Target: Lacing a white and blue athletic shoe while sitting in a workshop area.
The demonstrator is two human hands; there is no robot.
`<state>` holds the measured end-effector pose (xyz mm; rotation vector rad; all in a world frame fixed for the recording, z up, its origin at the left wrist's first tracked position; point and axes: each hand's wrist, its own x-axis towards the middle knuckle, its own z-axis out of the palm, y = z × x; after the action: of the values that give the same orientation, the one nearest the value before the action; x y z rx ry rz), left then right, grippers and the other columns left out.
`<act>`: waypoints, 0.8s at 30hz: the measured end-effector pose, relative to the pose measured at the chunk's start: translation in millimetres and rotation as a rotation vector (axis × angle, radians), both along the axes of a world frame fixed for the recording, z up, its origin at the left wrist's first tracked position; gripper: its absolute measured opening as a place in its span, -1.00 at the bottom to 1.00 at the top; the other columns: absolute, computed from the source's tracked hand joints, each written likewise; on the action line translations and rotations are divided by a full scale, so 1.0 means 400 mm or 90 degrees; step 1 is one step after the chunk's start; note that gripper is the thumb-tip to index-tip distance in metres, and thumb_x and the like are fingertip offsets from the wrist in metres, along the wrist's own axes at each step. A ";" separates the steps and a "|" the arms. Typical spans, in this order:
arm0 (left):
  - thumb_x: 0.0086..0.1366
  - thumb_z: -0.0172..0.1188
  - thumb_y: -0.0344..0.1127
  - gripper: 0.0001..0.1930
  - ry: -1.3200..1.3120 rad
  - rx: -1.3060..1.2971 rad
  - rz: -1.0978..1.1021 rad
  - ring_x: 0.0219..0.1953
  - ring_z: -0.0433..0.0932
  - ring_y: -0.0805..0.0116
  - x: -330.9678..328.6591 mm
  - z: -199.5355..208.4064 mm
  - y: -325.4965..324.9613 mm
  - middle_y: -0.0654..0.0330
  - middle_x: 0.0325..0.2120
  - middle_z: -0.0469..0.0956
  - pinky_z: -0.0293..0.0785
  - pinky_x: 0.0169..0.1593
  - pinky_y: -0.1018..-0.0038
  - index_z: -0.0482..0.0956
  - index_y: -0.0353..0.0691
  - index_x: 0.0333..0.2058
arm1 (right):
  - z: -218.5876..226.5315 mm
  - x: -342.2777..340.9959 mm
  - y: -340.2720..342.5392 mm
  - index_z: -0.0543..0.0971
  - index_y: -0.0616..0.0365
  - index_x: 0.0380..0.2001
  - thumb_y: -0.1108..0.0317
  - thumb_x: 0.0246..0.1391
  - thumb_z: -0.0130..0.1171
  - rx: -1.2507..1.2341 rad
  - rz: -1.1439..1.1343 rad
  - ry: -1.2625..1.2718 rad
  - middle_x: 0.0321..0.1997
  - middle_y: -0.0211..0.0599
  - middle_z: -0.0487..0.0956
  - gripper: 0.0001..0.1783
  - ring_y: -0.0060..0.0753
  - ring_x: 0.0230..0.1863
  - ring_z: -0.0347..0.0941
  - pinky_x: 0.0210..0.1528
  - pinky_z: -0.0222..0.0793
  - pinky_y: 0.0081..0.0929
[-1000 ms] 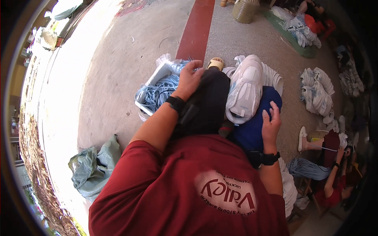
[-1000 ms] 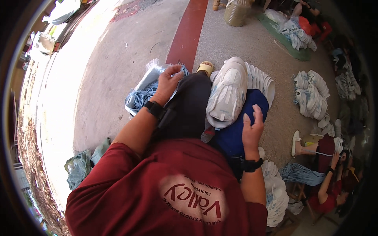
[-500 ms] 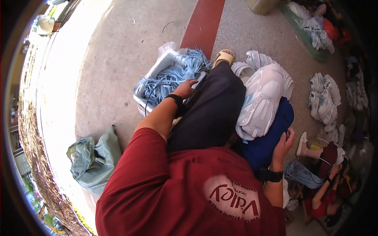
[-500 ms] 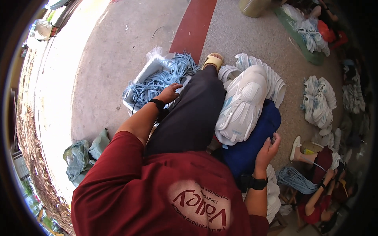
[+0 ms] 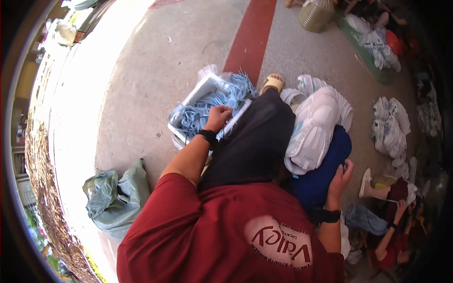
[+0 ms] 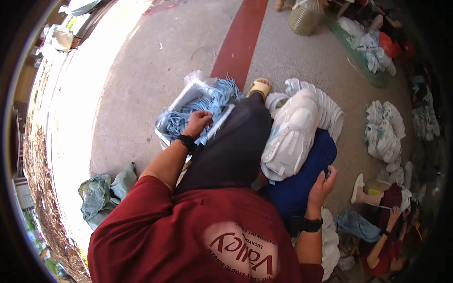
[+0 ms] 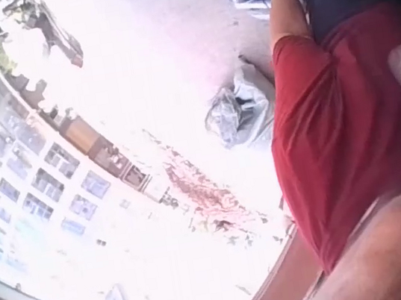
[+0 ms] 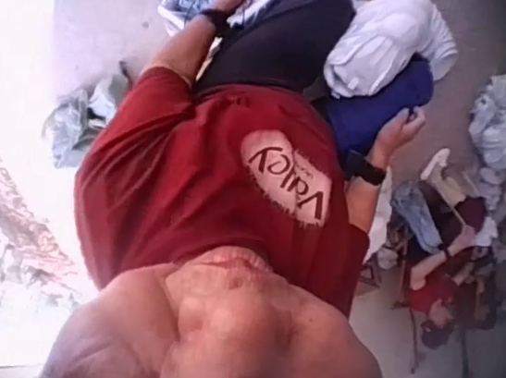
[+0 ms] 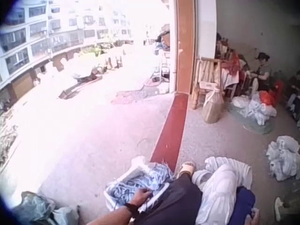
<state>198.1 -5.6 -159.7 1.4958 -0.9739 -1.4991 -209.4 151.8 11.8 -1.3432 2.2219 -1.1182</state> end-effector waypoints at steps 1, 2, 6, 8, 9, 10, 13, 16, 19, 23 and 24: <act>0.14 0.11 -0.46 -0.94 0.052 -0.005 -0.012 -0.61 0.43 0.58 -0.015 0.031 0.008 0.30 -0.59 0.50 0.41 -0.55 0.61 0.52 -0.29 -0.40 | -0.016 -0.030 0.015 0.30 0.35 -0.08 0.48 0.08 -0.13 -0.002 0.006 0.016 -0.09 -0.02 0.37 -0.69 -0.15 -0.02 0.29 0.09 0.13 -0.37; 0.16 0.07 -0.46 -0.95 0.086 -0.037 -0.008 -0.61 0.40 0.60 -0.035 0.083 0.019 0.34 -0.58 0.44 0.44 -0.55 0.59 0.47 -0.28 -0.39 | -0.041 -0.052 0.024 0.29 0.34 -0.09 0.49 0.06 -0.13 -0.022 0.008 0.032 -0.10 -0.02 0.35 -0.69 -0.13 -0.01 0.27 0.10 0.11 -0.35; 0.20 0.05 -0.47 -0.92 -0.006 -0.241 -0.140 -0.44 0.34 0.66 -0.089 0.381 0.074 0.40 -0.51 0.42 0.34 -0.32 0.67 0.45 -0.31 -0.32 | 0.006 -0.057 0.002 0.30 0.34 -0.13 0.49 0.00 -0.08 0.069 0.018 0.088 -0.11 0.00 0.35 -0.68 -0.11 -0.01 0.26 0.12 0.08 -0.31; 0.20 0.04 -0.51 -0.93 0.100 -0.306 -0.255 -0.37 0.39 0.64 -0.117 0.511 0.118 0.38 -0.47 0.46 0.35 -0.25 0.66 0.46 -0.28 -0.33 | 0.072 -0.019 -0.023 0.30 0.32 -0.11 0.44 0.01 -0.02 0.069 0.192 0.134 -0.03 -0.01 0.35 -0.65 -0.13 0.01 0.27 0.12 0.08 -0.31; 0.20 0.06 -0.51 -0.93 0.115 -0.303 -0.331 -0.34 0.39 0.65 -0.139 0.614 0.153 0.37 -0.45 0.47 0.34 -0.23 0.66 0.47 -0.28 -0.32 | 0.109 0.018 -0.034 0.30 0.32 -0.11 0.44 0.01 -0.02 0.045 0.200 0.131 -0.03 -0.01 0.35 -0.65 -0.13 0.01 0.27 0.12 0.08 -0.31; 0.20 0.06 -0.51 -0.91 0.111 -0.402 -0.385 -0.33 0.38 0.66 -0.161 0.658 0.180 0.37 -0.44 0.47 0.33 -0.23 0.66 0.47 -0.30 -0.30 | 0.156 0.079 -0.050 0.30 0.33 -0.10 0.35 0.04 -0.01 -0.057 0.299 0.056 0.00 -0.02 0.35 -0.63 -0.19 0.03 0.27 0.12 0.09 -0.31; 0.19 0.07 -0.52 -0.95 0.121 -0.452 -0.535 -0.38 0.38 0.63 -0.233 0.788 0.265 0.28 -0.49 0.47 0.32 -0.28 0.62 0.46 -0.33 -0.35 | 0.271 0.236 -0.064 0.32 0.34 -0.07 0.16 0.11 -0.03 -0.181 0.495 -0.271 0.04 -0.06 0.36 -0.53 -0.30 0.02 0.28 0.09 0.13 -0.36; 0.11 0.12 -0.47 -0.89 0.002 -0.609 -0.523 -0.47 0.49 0.26 -0.264 0.802 0.299 0.05 -0.53 0.49 0.37 -0.37 0.45 0.47 -0.38 -0.38 | 0.334 0.311 -0.036 0.36 0.34 -0.05 -0.01 0.15 -0.11 -0.113 0.651 -0.468 -0.16 -0.19 0.47 -0.43 -0.49 -0.20 0.38 -0.10 0.26 -0.53; 0.06 0.14 -0.47 -0.84 -0.007 -0.593 -0.523 -0.47 0.53 0.16 -0.265 0.799 0.324 -0.01 -0.51 0.53 0.40 -0.38 0.40 0.49 -0.40 -0.36 | 0.371 0.323 -0.004 0.41 0.34 -0.13 0.10 0.13 -0.06 -0.013 0.695 -0.404 -0.31 -0.26 0.50 -0.54 -0.56 -0.35 0.40 -0.29 0.28 -0.62; 0.01 0.18 -0.45 -0.86 -0.035 -0.600 -0.524 -0.45 0.54 0.18 -0.238 0.794 0.323 0.02 -0.51 0.54 0.40 -0.35 0.41 0.52 -0.38 -0.42 | 0.391 0.300 0.017 0.52 0.31 -0.44 0.30 0.05 -0.03 0.275 0.629 -0.337 -0.57 -0.39 0.46 -0.73 -0.62 -0.51 0.35 -0.42 0.25 -0.61; 0.00 0.18 -0.44 -0.87 -0.078 -0.617 -0.513 -0.45 0.54 0.19 -0.227 0.783 0.318 0.03 -0.52 0.54 0.40 -0.34 0.42 0.53 -0.37 -0.44 | 0.402 0.304 0.033 0.51 0.29 -0.67 0.38 -0.02 0.01 0.226 0.581 -0.259 -0.73 -0.43 0.38 -0.74 -0.66 -0.64 0.26 -0.59 0.12 -0.62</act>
<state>107.3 121.6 153.7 0.4843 -2.1390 -1.0857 -87.6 164.9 172.6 -1.5252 1.1940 -0.5435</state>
